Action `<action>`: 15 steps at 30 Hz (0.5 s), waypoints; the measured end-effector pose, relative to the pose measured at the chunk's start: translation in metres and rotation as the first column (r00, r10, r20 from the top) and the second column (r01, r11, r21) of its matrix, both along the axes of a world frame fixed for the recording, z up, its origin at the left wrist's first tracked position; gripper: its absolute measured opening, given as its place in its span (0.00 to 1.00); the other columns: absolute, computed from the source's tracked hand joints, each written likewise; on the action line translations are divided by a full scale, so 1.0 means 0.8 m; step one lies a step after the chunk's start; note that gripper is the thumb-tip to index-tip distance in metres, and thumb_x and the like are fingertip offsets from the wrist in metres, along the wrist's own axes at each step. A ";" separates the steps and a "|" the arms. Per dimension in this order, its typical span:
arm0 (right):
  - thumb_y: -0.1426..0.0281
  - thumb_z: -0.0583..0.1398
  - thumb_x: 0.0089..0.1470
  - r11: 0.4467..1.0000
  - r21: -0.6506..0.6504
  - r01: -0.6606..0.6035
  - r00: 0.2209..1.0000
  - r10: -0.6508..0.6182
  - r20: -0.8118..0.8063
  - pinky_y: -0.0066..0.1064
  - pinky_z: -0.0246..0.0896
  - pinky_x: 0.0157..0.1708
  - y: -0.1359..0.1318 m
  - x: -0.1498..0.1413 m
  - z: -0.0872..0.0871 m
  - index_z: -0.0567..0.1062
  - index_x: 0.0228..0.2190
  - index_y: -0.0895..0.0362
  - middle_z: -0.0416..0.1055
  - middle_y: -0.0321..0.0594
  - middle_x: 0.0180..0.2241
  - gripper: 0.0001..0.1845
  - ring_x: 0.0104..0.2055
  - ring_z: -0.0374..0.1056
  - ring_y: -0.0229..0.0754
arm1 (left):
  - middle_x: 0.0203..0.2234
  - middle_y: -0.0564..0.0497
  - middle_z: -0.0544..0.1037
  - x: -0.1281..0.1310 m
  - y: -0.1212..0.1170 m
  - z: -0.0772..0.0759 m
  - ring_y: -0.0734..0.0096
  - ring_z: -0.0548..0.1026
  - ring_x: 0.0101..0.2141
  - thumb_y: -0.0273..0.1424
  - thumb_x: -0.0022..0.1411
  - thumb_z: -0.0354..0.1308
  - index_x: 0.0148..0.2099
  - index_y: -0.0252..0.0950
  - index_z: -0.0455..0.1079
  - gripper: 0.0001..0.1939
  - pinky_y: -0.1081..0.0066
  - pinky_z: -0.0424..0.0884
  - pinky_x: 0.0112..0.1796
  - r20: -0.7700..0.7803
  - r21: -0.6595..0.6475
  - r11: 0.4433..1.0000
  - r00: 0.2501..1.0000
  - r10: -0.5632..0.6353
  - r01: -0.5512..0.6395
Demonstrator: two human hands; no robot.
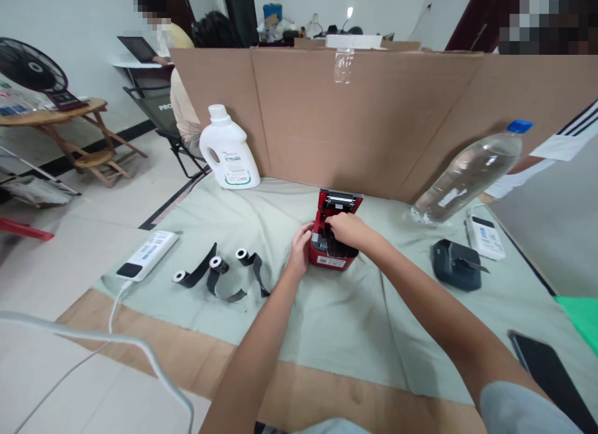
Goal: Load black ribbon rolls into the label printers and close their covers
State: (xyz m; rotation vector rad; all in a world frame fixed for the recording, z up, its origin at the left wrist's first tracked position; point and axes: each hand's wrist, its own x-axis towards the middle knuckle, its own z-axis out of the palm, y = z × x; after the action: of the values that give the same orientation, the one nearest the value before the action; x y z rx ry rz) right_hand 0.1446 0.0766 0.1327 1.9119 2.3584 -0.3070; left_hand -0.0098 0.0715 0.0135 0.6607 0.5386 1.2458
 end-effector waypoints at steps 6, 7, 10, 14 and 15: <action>0.74 0.64 0.54 0.971 -0.240 0.021 0.998 -0.006 0.063 0.31 0.61 0.30 0.030 -0.015 0.004 0.79 0.36 0.61 0.80 0.49 0.36 0.06 0.36 0.76 0.49 | 0.46 0.47 0.82 -0.008 0.008 0.004 0.59 0.74 0.57 0.35 0.59 0.62 0.43 0.37 0.76 0.10 0.63 0.65 0.58 0.105 -0.137 0.991 0.994 0.022 -0.008; 0.74 0.64 0.54 0.972 -0.232 0.023 0.997 -0.007 0.071 0.30 0.60 0.30 0.027 -0.012 0.007 0.79 0.36 0.61 0.80 0.49 0.37 0.06 0.37 0.76 0.48 | 0.46 0.47 0.82 -0.008 0.009 0.004 0.59 0.74 0.57 0.34 0.60 0.62 0.43 0.37 0.76 0.10 0.63 0.65 0.59 0.115 -0.157 0.988 0.993 0.025 -0.007; 0.73 0.62 0.56 0.995 -0.095 0.010 0.999 -0.005 0.046 0.30 0.60 0.34 0.004 -0.007 0.026 0.77 0.38 0.60 0.78 0.51 0.43 0.07 0.42 0.74 0.48 | 0.46 0.47 0.82 -0.006 0.012 0.003 0.60 0.74 0.57 0.32 0.60 0.60 0.42 0.37 0.76 0.08 0.63 0.64 0.60 0.141 -0.186 0.983 0.990 0.027 -0.001; 0.69 0.61 0.54 0.987 0.160 0.019 0.984 0.010 -0.180 0.30 0.58 0.32 -0.034 -0.026 0.070 0.74 0.35 0.57 0.77 0.43 0.35 0.06 0.35 0.71 0.44 | 0.43 0.45 0.83 -0.001 0.016 0.001 0.60 0.76 0.54 0.30 0.61 0.58 0.40 0.37 0.77 0.07 0.62 0.64 0.61 0.182 -0.235 0.972 0.982 0.050 -0.006; 0.68 0.61 0.53 0.976 0.210 0.054 0.969 -0.001 -0.246 0.30 0.59 0.31 -0.036 -0.037 0.079 0.74 0.37 0.57 0.77 0.41 0.34 0.08 0.34 0.71 0.44 | 0.42 0.44 0.83 0.000 0.017 0.001 0.60 0.77 0.54 0.30 0.62 0.58 0.40 0.37 0.77 0.07 0.63 0.64 0.60 0.190 -0.250 0.968 0.980 0.059 -0.009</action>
State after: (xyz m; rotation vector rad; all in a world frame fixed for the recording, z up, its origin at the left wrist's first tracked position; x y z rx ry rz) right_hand 0.1152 0.0479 0.1962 2.1137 2.6203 -0.3178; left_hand -0.0100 0.0852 0.0141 0.3142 0.5319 1.2351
